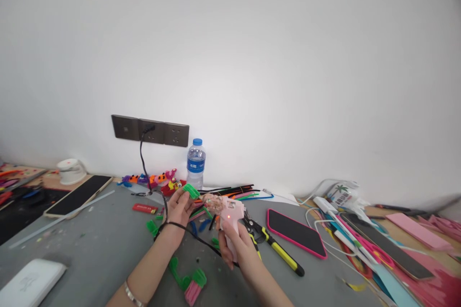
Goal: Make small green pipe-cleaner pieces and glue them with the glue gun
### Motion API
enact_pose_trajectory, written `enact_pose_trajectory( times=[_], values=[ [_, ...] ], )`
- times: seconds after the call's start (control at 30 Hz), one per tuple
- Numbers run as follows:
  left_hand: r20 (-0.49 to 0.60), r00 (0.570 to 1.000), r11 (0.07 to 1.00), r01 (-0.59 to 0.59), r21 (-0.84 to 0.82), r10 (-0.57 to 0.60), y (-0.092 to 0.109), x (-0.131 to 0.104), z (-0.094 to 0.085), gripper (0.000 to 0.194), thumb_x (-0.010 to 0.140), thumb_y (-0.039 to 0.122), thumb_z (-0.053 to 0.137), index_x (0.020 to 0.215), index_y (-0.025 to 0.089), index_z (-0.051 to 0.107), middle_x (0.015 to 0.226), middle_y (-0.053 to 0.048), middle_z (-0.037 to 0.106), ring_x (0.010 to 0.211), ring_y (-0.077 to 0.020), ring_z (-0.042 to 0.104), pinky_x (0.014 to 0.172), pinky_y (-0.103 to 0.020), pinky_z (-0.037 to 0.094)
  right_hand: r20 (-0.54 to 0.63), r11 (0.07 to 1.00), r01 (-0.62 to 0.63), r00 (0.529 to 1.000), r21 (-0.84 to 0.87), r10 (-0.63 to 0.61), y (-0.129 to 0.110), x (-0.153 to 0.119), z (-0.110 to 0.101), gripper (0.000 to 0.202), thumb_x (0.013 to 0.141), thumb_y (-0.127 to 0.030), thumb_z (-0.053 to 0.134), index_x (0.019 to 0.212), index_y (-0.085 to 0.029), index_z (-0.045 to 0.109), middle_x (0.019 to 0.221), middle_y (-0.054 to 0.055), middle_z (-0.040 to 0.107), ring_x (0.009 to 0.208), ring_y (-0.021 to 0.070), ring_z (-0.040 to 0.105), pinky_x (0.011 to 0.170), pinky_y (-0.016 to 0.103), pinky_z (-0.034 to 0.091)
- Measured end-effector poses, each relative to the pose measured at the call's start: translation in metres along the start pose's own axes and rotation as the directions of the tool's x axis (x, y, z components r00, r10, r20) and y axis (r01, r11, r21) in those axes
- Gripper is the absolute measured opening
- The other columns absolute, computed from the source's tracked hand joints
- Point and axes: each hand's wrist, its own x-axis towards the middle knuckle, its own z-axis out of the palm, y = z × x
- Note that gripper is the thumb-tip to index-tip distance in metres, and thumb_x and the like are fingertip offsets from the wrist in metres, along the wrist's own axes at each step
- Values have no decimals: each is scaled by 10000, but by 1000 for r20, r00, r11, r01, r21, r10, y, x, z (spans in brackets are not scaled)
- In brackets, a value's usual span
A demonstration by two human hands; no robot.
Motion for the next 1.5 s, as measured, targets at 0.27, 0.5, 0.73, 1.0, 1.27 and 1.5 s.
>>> enact_pose_trajectory(
  times=[0.27,0.5,0.73,1.0,1.27,1.5],
  values=[
    [5,1000,1000,17,0,-17,-1,-2,0,405,427,246,939,758,169,718,660,-5,780,543,-134,715,509,-187,576,-13,1000,22,1000,14,-22,1,0,0,521,775,-687,565,817,-171,507,360,-123,393,255,38,281,272,147,260],
    [7,999,999,33,10,-33,-4,-4,2,427,390,243,949,739,157,718,614,-2,766,489,-116,684,500,-187,573,-37,1000,19,999,-10,-20,-4,-1,1,529,762,-695,575,804,-173,502,351,-121,390,264,40,287,287,146,273],
    [-6,1000,1000,15,0,-15,2,-4,4,418,393,255,948,728,169,714,632,0,771,529,-132,706,511,-189,566,-5,1000,17,1000,-9,-17,8,3,-3,538,765,-704,558,823,-171,504,339,-125,384,236,44,274,256,149,242],
    [-20,1000,1000,-3,5,3,2,-4,4,435,400,256,944,760,169,716,641,11,767,526,-127,702,503,-185,561,0,1000,30,1000,-5,-30,9,3,-5,519,788,-682,548,834,-166,507,345,-122,395,237,44,287,259,144,249],
    [-13,1000,1000,-10,11,10,4,-9,8,426,394,246,946,732,163,701,625,8,756,518,-127,692,528,-198,565,-19,999,41,999,-16,-41,9,3,-5,501,794,-663,565,832,-166,510,354,-114,410,244,46,296,260,145,250],
    [-20,1000,1000,-12,-1,12,6,-8,9,390,431,202,934,739,170,697,631,6,761,547,-148,711,539,-214,571,-20,999,32,999,-23,-32,11,3,-6,517,780,-674,568,837,-163,514,357,-113,414,246,44,284,259,144,245]
  ],
)
